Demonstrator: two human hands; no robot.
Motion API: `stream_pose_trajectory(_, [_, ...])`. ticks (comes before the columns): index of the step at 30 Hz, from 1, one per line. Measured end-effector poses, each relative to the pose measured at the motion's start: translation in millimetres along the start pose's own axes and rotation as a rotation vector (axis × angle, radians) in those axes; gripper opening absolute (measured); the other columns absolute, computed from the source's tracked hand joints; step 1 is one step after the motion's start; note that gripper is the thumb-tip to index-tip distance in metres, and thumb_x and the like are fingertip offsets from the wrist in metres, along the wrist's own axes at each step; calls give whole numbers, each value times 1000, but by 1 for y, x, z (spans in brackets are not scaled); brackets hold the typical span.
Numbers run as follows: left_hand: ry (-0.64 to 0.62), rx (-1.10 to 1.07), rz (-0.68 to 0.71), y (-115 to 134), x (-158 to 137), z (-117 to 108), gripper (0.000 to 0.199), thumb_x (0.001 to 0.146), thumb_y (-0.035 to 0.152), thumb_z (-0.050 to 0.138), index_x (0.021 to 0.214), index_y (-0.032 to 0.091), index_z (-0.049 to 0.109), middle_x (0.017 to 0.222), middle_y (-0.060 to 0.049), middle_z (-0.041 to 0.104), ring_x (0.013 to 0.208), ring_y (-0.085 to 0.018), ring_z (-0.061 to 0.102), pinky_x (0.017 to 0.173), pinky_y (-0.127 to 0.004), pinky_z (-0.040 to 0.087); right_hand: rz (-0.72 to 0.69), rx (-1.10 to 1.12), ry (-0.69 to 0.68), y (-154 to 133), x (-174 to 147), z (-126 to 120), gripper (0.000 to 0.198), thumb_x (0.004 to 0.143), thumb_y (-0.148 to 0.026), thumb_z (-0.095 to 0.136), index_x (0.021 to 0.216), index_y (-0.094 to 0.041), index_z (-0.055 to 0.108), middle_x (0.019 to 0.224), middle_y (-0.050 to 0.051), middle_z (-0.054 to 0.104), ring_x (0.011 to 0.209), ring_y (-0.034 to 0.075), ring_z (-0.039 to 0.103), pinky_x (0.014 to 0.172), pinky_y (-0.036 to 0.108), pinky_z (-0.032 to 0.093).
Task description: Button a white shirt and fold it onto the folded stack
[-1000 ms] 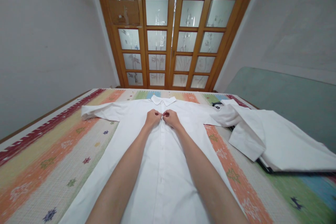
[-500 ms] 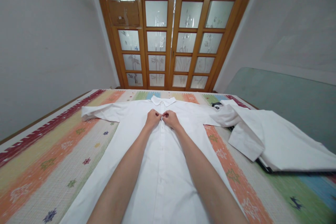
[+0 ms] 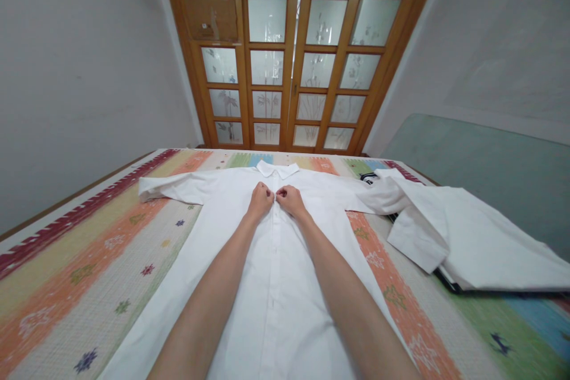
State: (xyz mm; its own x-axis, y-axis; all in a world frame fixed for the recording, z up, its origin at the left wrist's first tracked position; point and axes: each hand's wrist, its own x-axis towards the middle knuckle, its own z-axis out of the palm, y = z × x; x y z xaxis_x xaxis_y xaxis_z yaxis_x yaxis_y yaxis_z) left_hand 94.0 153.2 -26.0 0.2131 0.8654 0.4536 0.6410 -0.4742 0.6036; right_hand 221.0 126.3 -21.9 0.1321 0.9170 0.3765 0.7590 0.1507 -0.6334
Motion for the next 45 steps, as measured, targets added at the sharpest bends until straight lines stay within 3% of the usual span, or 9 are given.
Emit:
stream_pose_trajectory(8, [8,32,9,-1,0,1,15,75,8,56,63,18,54,80,-4,52,84,-17,55,83,-31,45,118,24,-25,-3,3,-1,13,68,-13,61,72,-17,73,74,4,72,72,14,64,69,21,45])
stream_pose_trajectory(13, [-11,-60,-12,-2,-1,-4,8,73,10,59,73,16,64,82,-3,54,77,-15,56,77,-28,47,228,57,-73,-3,11,-5,8,63,-14,66,66,-16,73,65,4,71,67,15,65,59,19,44])
stream_pose_trajectory(18, [-25,-66,-33,1,-2,-5,10,74,14,59,73,16,69,80,-3,56,76,-14,57,77,-28,47,274,76,-108,-1,15,-9,8,59,-14,69,63,-17,74,61,2,71,67,15,66,58,19,45])
stream_pose_trajectory(32, [-91,145,94,7,-8,-7,13,75,19,60,66,17,68,78,-6,56,84,-20,55,79,-30,46,351,68,-115,-3,18,-6,14,61,-18,64,69,-16,75,68,3,72,72,16,66,57,18,44])
stream_pose_trajectory(45, [-219,389,191,15,-13,-16,19,81,24,54,82,16,71,90,-10,61,93,-23,57,81,-30,46,478,-47,-166,-15,32,-7,7,58,-21,65,56,-14,67,52,2,63,58,15,62,46,19,38])
